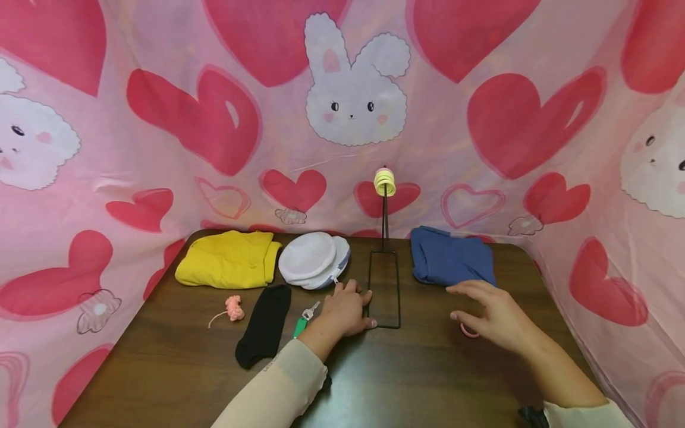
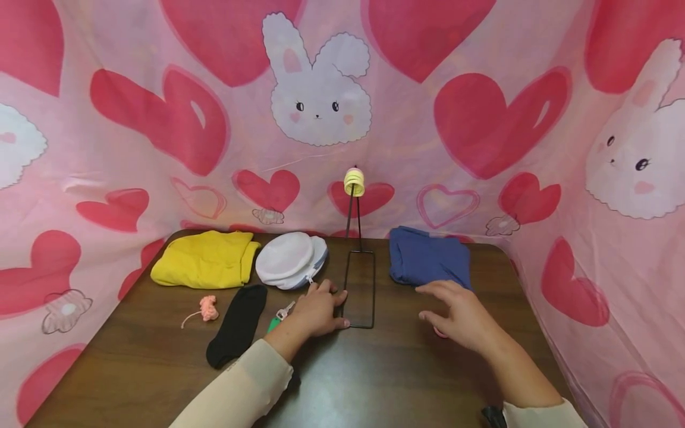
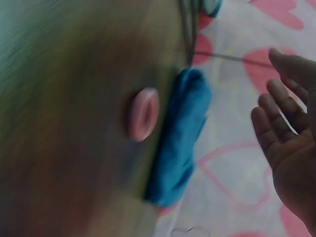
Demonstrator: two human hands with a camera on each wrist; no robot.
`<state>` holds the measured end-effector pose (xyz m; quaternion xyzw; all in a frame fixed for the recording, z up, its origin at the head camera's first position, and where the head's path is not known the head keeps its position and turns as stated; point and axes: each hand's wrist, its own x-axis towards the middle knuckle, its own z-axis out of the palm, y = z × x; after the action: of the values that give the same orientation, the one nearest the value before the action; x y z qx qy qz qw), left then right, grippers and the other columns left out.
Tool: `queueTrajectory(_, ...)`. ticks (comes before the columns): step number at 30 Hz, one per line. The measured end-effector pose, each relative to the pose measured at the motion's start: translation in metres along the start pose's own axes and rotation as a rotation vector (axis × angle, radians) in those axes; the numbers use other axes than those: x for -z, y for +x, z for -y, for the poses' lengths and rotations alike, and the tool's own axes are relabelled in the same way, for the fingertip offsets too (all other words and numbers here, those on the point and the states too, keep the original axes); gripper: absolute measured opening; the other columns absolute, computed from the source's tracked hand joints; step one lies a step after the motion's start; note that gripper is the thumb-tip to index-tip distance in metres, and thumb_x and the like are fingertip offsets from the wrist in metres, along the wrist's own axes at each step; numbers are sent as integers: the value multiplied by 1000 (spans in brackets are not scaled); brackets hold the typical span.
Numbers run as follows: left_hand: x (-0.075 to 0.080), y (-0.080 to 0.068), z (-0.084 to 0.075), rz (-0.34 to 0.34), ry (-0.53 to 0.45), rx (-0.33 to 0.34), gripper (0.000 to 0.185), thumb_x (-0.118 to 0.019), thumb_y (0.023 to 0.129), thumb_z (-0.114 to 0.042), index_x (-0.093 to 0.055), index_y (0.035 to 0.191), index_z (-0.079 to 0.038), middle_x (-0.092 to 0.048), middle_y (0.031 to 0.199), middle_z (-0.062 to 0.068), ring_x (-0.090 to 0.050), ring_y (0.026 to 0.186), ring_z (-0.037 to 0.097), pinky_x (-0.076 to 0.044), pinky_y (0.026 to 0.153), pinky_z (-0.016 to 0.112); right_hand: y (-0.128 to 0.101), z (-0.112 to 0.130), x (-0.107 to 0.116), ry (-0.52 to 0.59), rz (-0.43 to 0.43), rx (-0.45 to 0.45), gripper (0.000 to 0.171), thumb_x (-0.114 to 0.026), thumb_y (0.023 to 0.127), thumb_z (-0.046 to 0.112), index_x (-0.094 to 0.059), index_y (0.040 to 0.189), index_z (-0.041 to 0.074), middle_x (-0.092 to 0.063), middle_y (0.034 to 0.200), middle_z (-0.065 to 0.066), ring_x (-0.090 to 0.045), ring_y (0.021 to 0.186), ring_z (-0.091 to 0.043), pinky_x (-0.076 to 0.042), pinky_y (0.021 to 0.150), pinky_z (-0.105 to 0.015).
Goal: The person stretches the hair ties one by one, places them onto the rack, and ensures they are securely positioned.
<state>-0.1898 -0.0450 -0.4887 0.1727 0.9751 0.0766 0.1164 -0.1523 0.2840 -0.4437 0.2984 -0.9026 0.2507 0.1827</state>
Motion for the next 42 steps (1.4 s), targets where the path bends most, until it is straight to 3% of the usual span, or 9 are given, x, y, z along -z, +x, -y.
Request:
queueTrajectory(3, 0, 0, 0, 0, 2, 1, 75, -74, 88, -61, -53, 154, -32, -45, 150, 4, -42, 131, 32, -47, 94, 55, -13, -14, -2, -31, 84, -38, 55, -95, 72, 17, -74, 122, 16, -71, 118, 4, -67, 110, -21, -42, 95, -16)
queueTrajectory(9, -3, 1, 0, -2, -4, -9, 76, -75, 87, -61, -53, 154, -32, -46, 148, 5, -43, 130, 33, -48, 92, 55, -32, -33, -1, -18, 306, -131, 71, -96, 71, 34, -69, 131, 7, -71, 123, -3, -64, 116, -30, -50, 95, -48)
queueTrajectory(14, -2, 1, -1, -6, -8, -15, 75, -75, 87, -61, -54, 153, -32, -46, 148, 5, -43, 129, 33, -48, 92, 55, -38, -39, -3, 23, 410, -147, 70, -95, 71, 25, -68, 131, 3, -72, 121, -5, -66, 111, -26, -52, 92, -46)
queueTrajectory(22, -2, 1, -1, -2, -9, -15, 75, -75, 88, -61, -54, 153, -32, -47, 146, 4, -44, 129, 32, -48, 92, 54, -39, -43, -10, -23, 378, -75, 50, -90, 71, 3, -72, 118, 3, -73, 106, -1, -66, 95, -15, -54, 82, -41)
queueTrajectory(27, -1, 1, -2, 4, -14, -14, 75, -75, 88, -60, -53, 154, -32, -46, 147, 4, -43, 130, 32, -48, 93, 55, -38, -45, -14, -31, 352, -32, 33, -85, 74, -2, -75, 104, 7, -71, 92, 7, -63, 83, -7, -54, 73, -36)
queueTrajectory(32, -1, 2, -1, 13, -8, -14, 75, -74, 89, -61, -52, 154, -32, -46, 148, 4, -42, 131, 32, -47, 94, 55, -34, -41, -14, -34, 323, -43, 24, -82, 80, -1, -75, 100, 10, -70, 90, 10, -61, 80, -2, -54, 70, -33)
queueTrajectory(38, 1, 2, 0, 16, -15, -14, 75, -74, 89, -60, -52, 155, -31, -45, 149, 4, -42, 131, 32, -47, 95, 55, -18, -19, -11, -41, 177, 44, 29, -84, 79, -1, -75, 101, 16, -68, 94, 13, -62, 84, -2, -53, 72, -29)
queueTrajectory(42, 0, 2, 1, 10, -7, -9, 75, -74, 89, -61, -52, 154, -32, -45, 149, 5, -42, 131, 32, -47, 94, 55, 1, 3, -8, -26, 70, 118, 35, -84, 78, 0, -76, 108, 16, -70, 103, 10, -66, 93, -7, -49, 85, -18)
